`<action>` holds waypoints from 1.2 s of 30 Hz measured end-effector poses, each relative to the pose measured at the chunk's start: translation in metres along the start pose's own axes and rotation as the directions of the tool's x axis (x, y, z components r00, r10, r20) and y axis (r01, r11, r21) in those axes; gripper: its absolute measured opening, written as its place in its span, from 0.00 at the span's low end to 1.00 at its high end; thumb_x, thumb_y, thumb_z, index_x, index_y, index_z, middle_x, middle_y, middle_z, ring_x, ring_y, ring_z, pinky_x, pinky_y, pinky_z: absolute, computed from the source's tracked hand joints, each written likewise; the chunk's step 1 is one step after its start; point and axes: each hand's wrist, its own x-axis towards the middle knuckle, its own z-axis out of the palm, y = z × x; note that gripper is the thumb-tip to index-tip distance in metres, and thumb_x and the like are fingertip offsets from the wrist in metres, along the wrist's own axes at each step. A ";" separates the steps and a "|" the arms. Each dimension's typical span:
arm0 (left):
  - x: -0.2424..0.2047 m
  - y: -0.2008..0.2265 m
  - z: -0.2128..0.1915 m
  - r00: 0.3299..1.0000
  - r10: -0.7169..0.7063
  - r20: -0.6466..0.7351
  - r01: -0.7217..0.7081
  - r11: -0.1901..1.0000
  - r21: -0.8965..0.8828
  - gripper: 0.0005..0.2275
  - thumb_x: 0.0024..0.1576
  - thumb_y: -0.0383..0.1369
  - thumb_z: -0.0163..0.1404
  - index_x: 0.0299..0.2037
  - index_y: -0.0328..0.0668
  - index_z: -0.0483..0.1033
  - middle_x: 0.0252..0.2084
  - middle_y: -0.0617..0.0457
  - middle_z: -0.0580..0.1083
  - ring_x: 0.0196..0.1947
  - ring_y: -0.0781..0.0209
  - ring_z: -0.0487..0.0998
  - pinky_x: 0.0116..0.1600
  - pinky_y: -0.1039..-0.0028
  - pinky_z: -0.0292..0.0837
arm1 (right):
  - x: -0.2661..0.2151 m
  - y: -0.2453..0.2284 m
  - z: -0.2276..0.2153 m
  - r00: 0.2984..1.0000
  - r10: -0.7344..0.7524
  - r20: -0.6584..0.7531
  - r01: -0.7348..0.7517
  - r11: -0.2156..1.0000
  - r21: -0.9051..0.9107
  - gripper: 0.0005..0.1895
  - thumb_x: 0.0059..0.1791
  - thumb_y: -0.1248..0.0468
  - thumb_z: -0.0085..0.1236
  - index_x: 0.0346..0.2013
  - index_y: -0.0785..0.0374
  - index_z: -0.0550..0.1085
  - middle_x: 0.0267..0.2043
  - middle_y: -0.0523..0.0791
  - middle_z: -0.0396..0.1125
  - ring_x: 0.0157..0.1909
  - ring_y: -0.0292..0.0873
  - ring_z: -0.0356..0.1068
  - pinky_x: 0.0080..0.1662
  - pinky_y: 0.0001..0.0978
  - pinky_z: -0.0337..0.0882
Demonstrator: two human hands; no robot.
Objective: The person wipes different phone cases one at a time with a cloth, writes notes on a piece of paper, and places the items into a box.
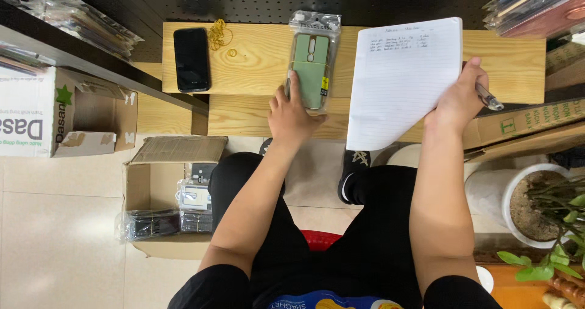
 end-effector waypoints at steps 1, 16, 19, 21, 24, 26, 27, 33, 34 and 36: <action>0.000 0.003 0.002 1.000 -0.001 -0.001 0.001 1.000 -0.002 0.62 0.44 0.63 0.70 0.81 0.59 0.35 0.76 0.40 0.57 0.66 0.36 0.64 0.61 0.46 0.71 | 0.004 0.002 0.000 1.000 -0.001 0.002 0.001 1.000 -0.001 0.18 0.55 0.54 0.59 0.26 0.54 0.65 0.25 0.39 0.66 0.30 0.36 0.67 0.35 0.33 0.70; -0.016 0.003 -0.011 0.916 0.237 -0.323 -0.292 0.947 -0.133 0.45 0.49 0.36 0.71 0.78 0.45 0.59 0.67 0.43 0.65 0.70 0.39 0.63 0.65 0.46 0.72 | -0.040 -0.007 0.010 0.996 -0.070 0.055 0.075 0.993 -0.087 0.15 0.53 0.49 0.63 0.27 0.51 0.74 0.31 0.39 0.72 0.36 0.33 0.74 0.41 0.20 0.74; -0.031 0.013 -0.012 0.928 0.362 -0.085 -0.255 0.452 -0.855 0.29 0.70 0.46 0.46 0.76 0.33 0.59 0.67 0.31 0.70 0.70 0.29 0.68 0.67 0.39 0.71 | -0.056 -0.002 0.014 0.991 -0.062 0.115 0.074 0.991 -0.108 0.13 0.55 0.50 0.62 0.30 0.51 0.75 0.31 0.37 0.72 0.35 0.31 0.73 0.40 0.18 0.75; -0.017 0.005 0.025 0.888 0.460 -0.007 0.016 -0.045 -0.999 0.29 0.67 0.44 0.52 0.74 0.36 0.61 0.57 0.46 0.75 0.52 0.51 0.83 0.48 0.58 0.87 | -0.080 -0.008 0.022 0.979 -0.063 0.192 0.084 0.991 -0.102 0.14 0.57 0.54 0.60 0.29 0.51 0.72 0.29 0.35 0.67 0.35 0.29 0.69 0.39 0.16 0.69; -0.017 0.007 0.014 0.927 0.374 -0.011 0.052 -0.160 -0.986 0.22 0.61 0.33 0.60 0.64 0.38 0.73 0.49 0.46 0.79 0.46 0.49 0.85 0.45 0.55 0.87 | -0.101 0.001 0.027 0.958 -0.103 0.267 0.147 0.977 -0.153 0.13 0.58 0.57 0.60 0.30 0.53 0.72 0.29 0.35 0.66 0.35 0.30 0.66 0.38 0.17 0.68; -0.025 0.011 -0.008 0.941 0.337 -0.001 0.069 -0.193 -0.979 0.21 0.60 0.32 0.61 0.63 0.38 0.74 0.48 0.45 0.80 0.46 0.51 0.85 0.45 0.56 0.87 | -0.095 0.009 0.023 0.902 -0.272 0.336 0.347 0.919 -0.188 0.06 0.59 0.61 0.59 0.38 0.55 0.74 0.34 0.39 0.66 0.39 0.33 0.64 0.42 0.24 0.66; -0.030 0.013 -0.018 0.953 0.303 0.015 0.087 -0.225 -0.971 0.22 0.58 0.30 0.62 0.63 0.38 0.75 0.48 0.45 0.81 0.45 0.53 0.85 0.46 0.56 0.86 | -0.093 0.014 0.021 0.810 -0.422 0.407 0.532 0.821 -0.208 0.02 0.59 0.64 0.58 0.46 0.58 0.75 0.40 0.43 0.67 0.44 0.37 0.63 0.46 0.30 0.65; -0.050 0.022 -0.040 0.934 0.357 -0.011 0.024 -0.093 -0.995 0.16 0.58 0.32 0.61 0.56 0.38 0.81 0.43 0.53 0.80 0.46 0.63 0.81 0.54 0.64 0.80 | -0.120 -0.007 0.013 0.497 -0.665 0.558 0.738 0.662 0.131 0.23 0.65 0.52 0.39 0.59 0.72 0.67 0.36 0.57 0.77 0.35 0.41 0.67 0.42 0.31 0.69; -0.049 0.021 -0.030 0.934 0.358 -0.008 0.027 -0.093 -0.995 0.16 0.58 0.32 0.61 0.56 0.38 0.81 0.43 0.53 0.80 0.46 0.63 0.81 0.54 0.64 0.80 | -0.130 -0.005 0.014 0.498 -0.663 0.559 0.738 0.663 0.128 0.23 0.65 0.52 0.39 0.59 0.72 0.67 0.36 0.57 0.77 0.35 0.41 0.67 0.42 0.31 0.69; -0.050 0.019 -0.010 0.915 0.402 0.025 0.050 -0.051 -0.997 0.17 0.58 0.33 0.62 0.56 0.34 0.81 0.44 0.53 0.79 0.46 0.63 0.80 0.55 0.62 0.78 | -0.149 0.000 0.015 0.408 -0.568 0.714 0.513 0.790 0.336 0.30 0.58 0.53 0.45 0.33 0.83 0.77 0.16 0.53 0.65 0.17 0.43 0.62 0.26 0.33 0.66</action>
